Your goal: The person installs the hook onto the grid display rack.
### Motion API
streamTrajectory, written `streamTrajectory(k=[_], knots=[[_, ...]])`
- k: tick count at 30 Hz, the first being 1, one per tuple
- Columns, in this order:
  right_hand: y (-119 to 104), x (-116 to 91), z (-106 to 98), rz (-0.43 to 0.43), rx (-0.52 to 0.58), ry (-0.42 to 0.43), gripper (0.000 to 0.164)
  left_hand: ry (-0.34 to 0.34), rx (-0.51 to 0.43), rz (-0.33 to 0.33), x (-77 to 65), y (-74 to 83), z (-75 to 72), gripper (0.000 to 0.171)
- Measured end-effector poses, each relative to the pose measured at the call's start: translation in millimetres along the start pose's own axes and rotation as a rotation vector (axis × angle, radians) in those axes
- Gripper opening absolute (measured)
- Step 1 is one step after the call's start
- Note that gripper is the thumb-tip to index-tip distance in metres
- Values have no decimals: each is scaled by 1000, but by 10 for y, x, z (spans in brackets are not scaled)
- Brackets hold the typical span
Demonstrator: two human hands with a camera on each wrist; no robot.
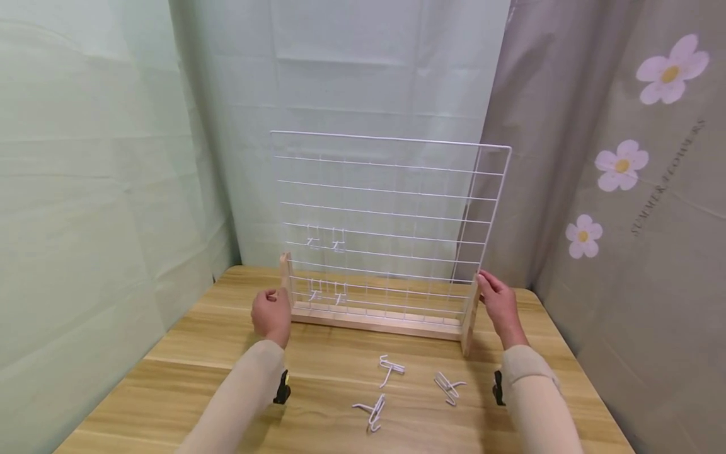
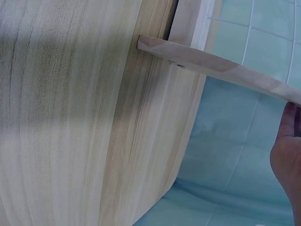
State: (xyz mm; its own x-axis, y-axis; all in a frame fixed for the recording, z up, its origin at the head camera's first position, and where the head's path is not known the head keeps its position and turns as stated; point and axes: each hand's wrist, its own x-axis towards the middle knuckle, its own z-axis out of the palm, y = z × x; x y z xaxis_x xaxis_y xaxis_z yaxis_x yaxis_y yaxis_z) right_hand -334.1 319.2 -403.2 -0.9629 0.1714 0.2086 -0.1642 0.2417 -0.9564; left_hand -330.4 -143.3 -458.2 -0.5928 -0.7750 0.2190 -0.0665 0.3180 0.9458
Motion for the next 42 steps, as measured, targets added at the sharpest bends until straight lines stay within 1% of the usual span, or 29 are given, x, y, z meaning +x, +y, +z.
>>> streamTrajectory(k=[3, 5, 9, 13, 17, 20, 26, 29, 32, 37, 42], knots=[[-2, -3, -3, 1, 4, -2, 62, -30, -55, 16, 96, 82, -5, 33], [-1, -3, -4, 1, 6, -5, 62, -53, -96, 42, 152, 127, 1, 35], [4, -8, -8, 1, -2, -9, 63, -119, -207, 75, 226, 196, 19, 38], [10, -15, -6, 2, -11, -10, 62, -180, -280, 82, 284, 264, 25, 41], [6, -18, -2, -1, -7, 0, 62, -261, -331, 78, 358, 330, 29, 44], [-2, -24, 1, -6, -3, 3, 62, -313, -355, 79, 420, 386, 31, 45], [-10, -25, 8, -6, 0, 6, 64, -389, -376, 110, 542, 515, 26, 44], [-16, -24, 10, -9, -3, 8, 64, -445, -394, 110, 594, 548, 30, 44], [-25, -27, 7, -12, -8, 5, 63, -492, -407, 96, 622, 566, 32, 43], [-24, -27, -4, -10, -11, 0, 63, -525, -406, 61, 659, 566, 45, 41], [-19, -24, -4, -16, 3, 0, 62, -546, -430, 27, 691, 559, 63, 36]])
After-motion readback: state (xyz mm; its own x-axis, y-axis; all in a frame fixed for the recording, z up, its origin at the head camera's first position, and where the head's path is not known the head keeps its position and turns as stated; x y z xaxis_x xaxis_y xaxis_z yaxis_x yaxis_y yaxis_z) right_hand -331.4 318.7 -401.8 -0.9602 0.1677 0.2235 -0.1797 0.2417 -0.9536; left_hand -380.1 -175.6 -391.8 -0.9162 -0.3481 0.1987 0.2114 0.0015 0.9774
